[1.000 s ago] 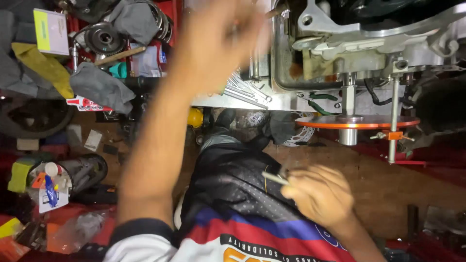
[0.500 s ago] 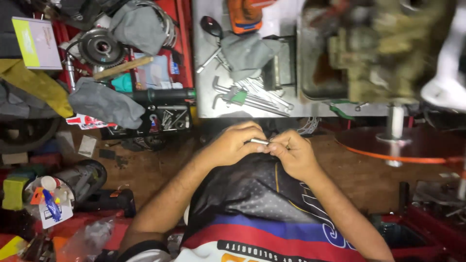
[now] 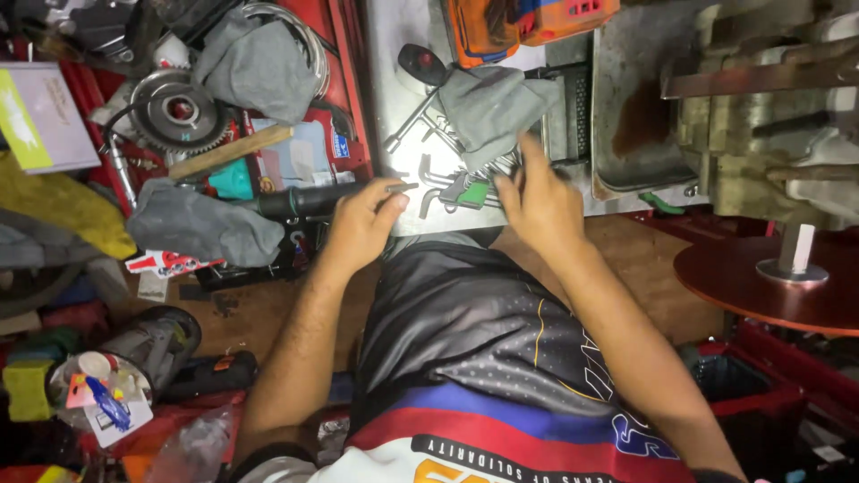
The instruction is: Adjusting valve clearances on a motorcycle engine using a wrench and feeler gauge
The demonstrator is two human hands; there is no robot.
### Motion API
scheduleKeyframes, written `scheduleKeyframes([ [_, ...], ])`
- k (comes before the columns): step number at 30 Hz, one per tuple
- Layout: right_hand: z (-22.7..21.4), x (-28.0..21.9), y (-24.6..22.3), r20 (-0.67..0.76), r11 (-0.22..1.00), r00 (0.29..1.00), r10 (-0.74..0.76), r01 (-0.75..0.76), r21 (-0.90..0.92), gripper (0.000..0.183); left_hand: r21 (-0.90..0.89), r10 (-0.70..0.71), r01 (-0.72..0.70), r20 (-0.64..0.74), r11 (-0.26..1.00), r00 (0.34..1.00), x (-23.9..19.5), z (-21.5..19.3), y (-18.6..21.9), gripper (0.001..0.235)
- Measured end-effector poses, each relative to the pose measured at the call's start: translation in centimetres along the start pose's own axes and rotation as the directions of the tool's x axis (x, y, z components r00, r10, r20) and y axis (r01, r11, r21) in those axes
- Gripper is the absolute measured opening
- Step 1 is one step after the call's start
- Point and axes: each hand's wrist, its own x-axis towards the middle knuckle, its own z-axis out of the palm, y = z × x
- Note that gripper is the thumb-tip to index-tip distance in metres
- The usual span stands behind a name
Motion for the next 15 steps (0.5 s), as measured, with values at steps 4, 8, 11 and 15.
scheduleKeyframes([
  [4, -1.2, 4.1, -1.0, -0.103, 0.992, 0.995, -0.016, 0.028, 0.119, 0.058, 0.036, 0.089, -0.09, 0.031, 0.995, 0.996, 1.7, -0.1, 0.8, 0.017],
  [8, -0.5, 6.5, 1.4, -0.35, 0.975, 0.937, 0.012, 0.067, 0.213, 0.018, 0.021, 0.124, -0.127, 0.116, 0.992, 0.985, 2.8, 0.2, 1.8, 0.016],
  [11, -4.6, 5.5, 0.0, -0.559, 0.746, 0.794, 0.238, 0.22, 0.629, 0.021, 0.107, 0.158, -0.174, 0.148, 0.979, 0.976, 3.2, 0.3, 0.9, 0.028],
  [15, -6.0, 6.3, 1.3, -0.651, 0.522, 0.615, 0.444, 0.413, 0.746, 0.019, 0.101, 0.08, -0.096, 0.147, 0.99, 0.986, 3.9, 0.3, -0.2, 0.026],
])
